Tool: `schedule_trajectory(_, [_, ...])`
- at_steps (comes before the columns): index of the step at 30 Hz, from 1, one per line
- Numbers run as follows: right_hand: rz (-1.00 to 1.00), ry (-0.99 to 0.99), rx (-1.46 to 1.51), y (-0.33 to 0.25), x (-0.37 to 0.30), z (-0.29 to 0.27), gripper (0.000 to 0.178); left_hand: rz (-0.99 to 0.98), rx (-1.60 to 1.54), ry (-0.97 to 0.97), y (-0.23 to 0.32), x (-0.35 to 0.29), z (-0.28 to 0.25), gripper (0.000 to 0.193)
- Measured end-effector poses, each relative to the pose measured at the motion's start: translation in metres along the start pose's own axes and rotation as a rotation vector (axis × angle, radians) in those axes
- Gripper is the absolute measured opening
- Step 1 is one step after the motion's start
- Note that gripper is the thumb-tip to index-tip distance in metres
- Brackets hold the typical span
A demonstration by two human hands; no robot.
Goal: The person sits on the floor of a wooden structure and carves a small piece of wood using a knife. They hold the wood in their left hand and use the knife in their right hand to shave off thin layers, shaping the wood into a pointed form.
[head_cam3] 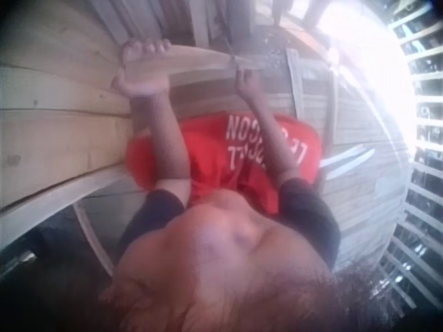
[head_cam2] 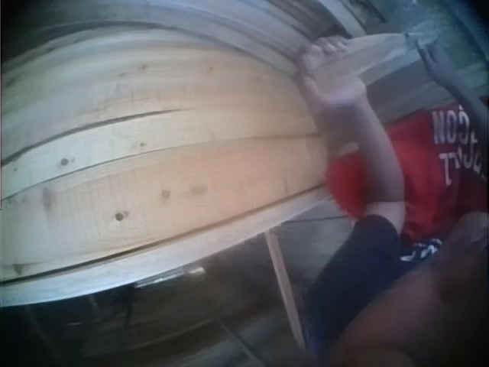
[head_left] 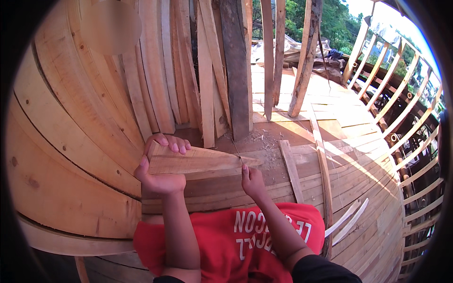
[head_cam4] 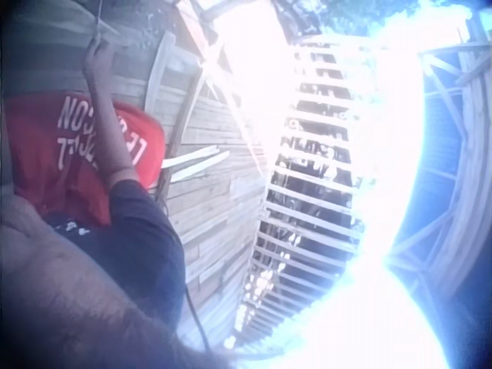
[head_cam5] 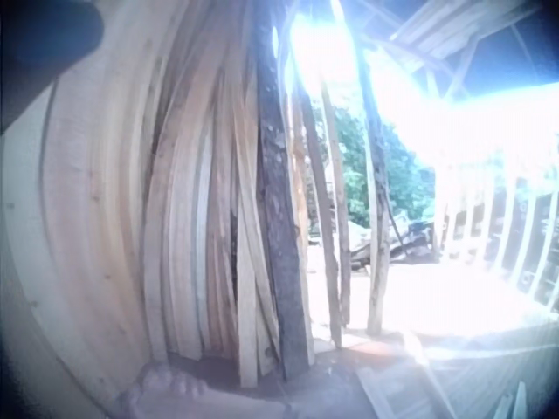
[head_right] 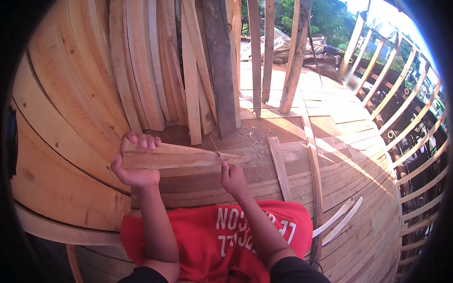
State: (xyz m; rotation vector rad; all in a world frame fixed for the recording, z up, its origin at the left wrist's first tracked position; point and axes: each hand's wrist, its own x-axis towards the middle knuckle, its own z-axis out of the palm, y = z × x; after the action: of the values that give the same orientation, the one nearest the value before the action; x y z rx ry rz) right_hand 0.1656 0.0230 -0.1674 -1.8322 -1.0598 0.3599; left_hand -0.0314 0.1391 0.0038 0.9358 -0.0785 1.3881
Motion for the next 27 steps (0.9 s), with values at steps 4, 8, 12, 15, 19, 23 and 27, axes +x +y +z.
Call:
schedule_trajectory(4, [0.102, -0.034, -0.051, -0.02, 0.001, -0.01, 0.059, -0.005, -0.013, 0.037, -0.001, 0.002, 0.0, 0.045])
schedule_trajectory(8, [0.076, -0.056, -0.166, -0.062, -0.012, -0.039, 0.062, 0.015, -0.002, -0.128, 0.002, -0.009, 0.015, 0.052])
schedule_trajectory(12, [0.108, 0.001, -0.075, -0.01, -0.022, -0.039, 0.066, 0.002, -0.022, -0.235, -0.007, -0.025, 0.039, 0.056])
schedule_trajectory(15, [0.101, 0.063, -0.114, 0.014, -0.024, -0.033, 0.068, 0.0, -0.051, -0.221, -0.009, -0.028, 0.036, 0.056])
schedule_trajectory(19, [0.149, 0.044, -0.086, -0.001, -0.026, -0.033, 0.068, -0.058, 0.017, -0.3, -0.001, -0.021, 0.029, 0.048])
schedule_trajectory(23, [0.181, 0.108, -0.075, -0.015, -0.03, -0.039, 0.068, -0.09, 0.04, -0.367, -0.002, -0.015, 0.031, 0.047])
schedule_trajectory(27, [0.222, -0.028, -0.04, -0.018, -0.026, -0.052, 0.068, -0.123, 0.063, -0.327, 0.001, -0.013, 0.032, 0.048])
